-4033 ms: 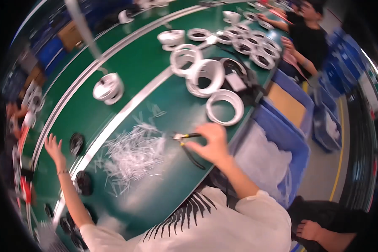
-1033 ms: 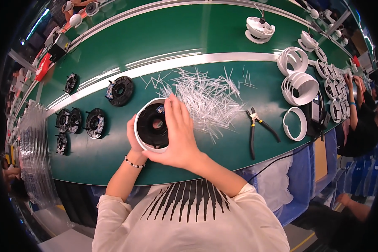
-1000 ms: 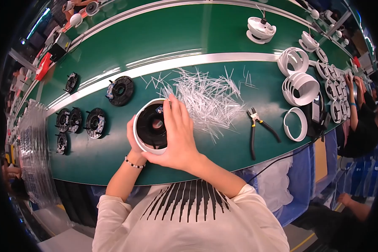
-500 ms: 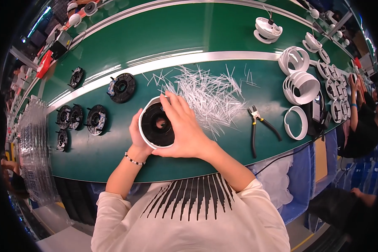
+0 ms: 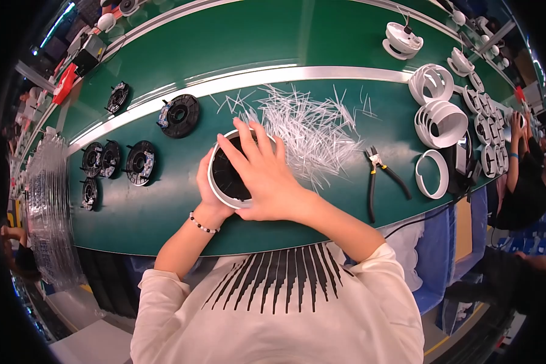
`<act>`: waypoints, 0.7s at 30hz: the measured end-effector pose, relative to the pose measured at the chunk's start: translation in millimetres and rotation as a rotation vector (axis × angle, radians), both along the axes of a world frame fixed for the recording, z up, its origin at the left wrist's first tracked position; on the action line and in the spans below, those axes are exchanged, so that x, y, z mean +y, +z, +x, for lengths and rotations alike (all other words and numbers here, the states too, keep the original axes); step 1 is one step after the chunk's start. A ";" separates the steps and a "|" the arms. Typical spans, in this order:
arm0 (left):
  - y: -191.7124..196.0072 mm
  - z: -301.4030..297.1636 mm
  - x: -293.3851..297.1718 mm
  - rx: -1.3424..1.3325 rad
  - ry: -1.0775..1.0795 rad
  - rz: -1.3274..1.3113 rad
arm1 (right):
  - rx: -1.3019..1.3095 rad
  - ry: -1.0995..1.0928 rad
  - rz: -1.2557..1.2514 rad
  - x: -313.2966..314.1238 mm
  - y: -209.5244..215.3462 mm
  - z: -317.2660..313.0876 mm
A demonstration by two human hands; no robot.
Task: Assemble components of security cameras on an industrial production line.
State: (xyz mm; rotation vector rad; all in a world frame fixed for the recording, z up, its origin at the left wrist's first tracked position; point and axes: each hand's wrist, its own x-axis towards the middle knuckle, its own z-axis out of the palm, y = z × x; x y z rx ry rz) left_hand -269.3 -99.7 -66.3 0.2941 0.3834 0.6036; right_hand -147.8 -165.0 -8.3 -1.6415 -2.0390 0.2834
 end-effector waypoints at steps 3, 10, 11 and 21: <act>12.4 -1.8 -2.7 0.024 0.001 0.026 | 0.080 0.006 0.001 1.7 -5.8 0.5; 5.9 -7.1 -0.8 -0.036 0.059 0.220 | 0.170 -0.153 0.096 9.3 -18.3 -8.7; 3.5 -8.5 -0.7 -0.026 0.083 0.269 | 0.202 -0.189 0.139 9.8 -21.3 -12.4; 14.3 4.2 -8.5 -0.016 0.275 0.223 | 0.327 -0.400 0.423 3.0 -30.8 -22.8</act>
